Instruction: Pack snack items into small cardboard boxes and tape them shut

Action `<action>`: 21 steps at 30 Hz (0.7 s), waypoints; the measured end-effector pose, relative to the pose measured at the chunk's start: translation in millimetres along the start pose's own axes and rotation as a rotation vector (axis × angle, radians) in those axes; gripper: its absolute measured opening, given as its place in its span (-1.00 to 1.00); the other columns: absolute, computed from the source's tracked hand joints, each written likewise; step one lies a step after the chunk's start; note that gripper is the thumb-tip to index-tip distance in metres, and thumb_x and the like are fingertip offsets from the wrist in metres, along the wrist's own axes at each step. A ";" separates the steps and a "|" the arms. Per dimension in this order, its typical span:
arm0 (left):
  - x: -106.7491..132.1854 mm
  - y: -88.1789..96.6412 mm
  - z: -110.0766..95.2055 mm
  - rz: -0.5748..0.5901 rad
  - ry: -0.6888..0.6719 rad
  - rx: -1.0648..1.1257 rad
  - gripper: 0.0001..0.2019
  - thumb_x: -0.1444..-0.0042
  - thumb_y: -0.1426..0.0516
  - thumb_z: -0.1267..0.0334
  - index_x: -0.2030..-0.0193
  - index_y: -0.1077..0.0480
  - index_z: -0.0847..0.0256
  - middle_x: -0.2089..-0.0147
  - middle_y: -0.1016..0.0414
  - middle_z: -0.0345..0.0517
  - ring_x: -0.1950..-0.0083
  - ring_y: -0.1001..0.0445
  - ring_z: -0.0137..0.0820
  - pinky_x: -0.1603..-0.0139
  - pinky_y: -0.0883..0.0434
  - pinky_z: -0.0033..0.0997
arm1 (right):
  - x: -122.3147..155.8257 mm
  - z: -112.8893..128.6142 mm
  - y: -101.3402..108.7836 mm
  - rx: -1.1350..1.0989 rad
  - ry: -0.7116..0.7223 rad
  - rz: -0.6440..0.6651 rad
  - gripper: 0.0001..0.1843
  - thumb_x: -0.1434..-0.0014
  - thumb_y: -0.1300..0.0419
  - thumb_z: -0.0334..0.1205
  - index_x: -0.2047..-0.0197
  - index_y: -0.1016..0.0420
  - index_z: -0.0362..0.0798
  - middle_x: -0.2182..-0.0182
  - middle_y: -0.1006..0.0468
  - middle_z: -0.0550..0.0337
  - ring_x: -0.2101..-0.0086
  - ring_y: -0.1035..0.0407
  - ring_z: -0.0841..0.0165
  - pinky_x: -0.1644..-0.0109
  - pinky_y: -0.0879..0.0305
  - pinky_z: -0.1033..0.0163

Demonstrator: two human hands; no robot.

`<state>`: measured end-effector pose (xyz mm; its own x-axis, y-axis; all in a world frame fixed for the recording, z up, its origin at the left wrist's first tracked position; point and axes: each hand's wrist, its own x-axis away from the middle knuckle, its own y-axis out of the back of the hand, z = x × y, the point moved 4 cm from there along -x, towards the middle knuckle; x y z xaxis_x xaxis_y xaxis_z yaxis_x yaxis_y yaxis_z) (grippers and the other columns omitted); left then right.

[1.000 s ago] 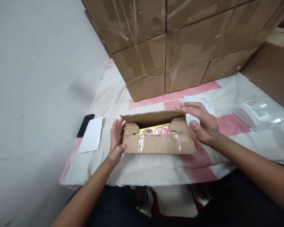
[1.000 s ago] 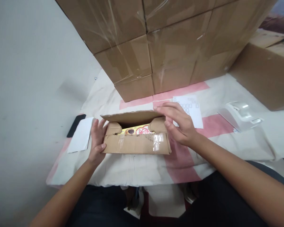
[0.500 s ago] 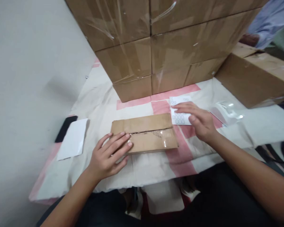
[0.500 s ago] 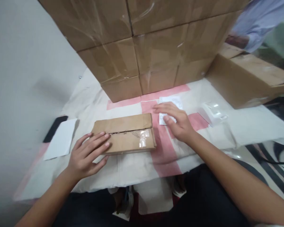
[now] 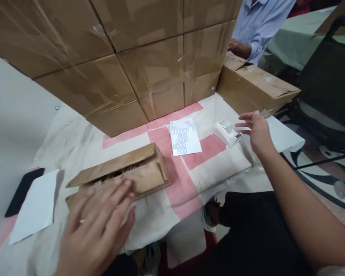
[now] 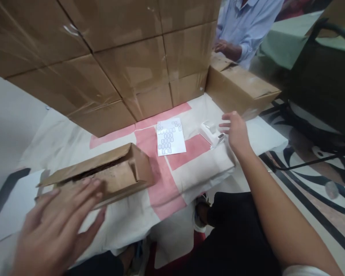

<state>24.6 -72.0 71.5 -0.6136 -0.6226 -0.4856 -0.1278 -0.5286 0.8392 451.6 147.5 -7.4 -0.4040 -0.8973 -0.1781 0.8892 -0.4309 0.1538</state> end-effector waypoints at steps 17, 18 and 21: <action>-274.2 -275.2 -139.0 -0.177 0.431 0.781 0.15 0.09 -0.40 -0.13 -0.46 0.23 0.05 -0.57 0.36 0.31 -0.57 0.12 0.06 -0.38 -0.26 0.19 | -32.0 -6.9 -0.6 -0.085 -0.236 0.247 -0.35 -0.21 0.01 0.46 0.00 -0.44 0.10 -0.02 -0.44 -0.04 -0.01 -0.44 0.00 0.48 -0.57 0.13; -271.9 -275.4 -138.8 -0.180 0.425 0.776 0.14 0.10 -0.41 -0.12 -0.46 0.22 0.05 -0.56 0.32 0.31 -0.57 0.11 0.06 -0.38 -0.27 0.19 | -34.3 -9.3 -1.6 -0.099 -0.257 0.265 -0.35 -0.21 0.02 0.47 0.00 -0.44 0.11 -0.02 -0.44 -0.04 -0.01 -0.44 -0.01 0.48 -0.56 0.12; -268.5 -272.1 -137.8 -0.169 0.430 0.768 0.12 0.10 -0.41 -0.11 -0.44 0.18 0.04 -0.54 0.22 0.30 -0.55 0.05 0.05 -0.34 -0.32 0.18 | -37.2 -6.5 -5.3 -0.048 -0.179 0.301 -0.35 -0.25 0.10 0.46 -0.02 -0.43 0.14 -0.03 -0.45 -0.04 0.01 -0.46 0.01 0.48 -0.53 0.14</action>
<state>331.5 159.4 -60.2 -0.2140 -0.8157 -0.5374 -0.7710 -0.1968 0.6057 463.4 183.8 -7.9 -0.1494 -0.9879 0.0420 0.9816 -0.1431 0.1268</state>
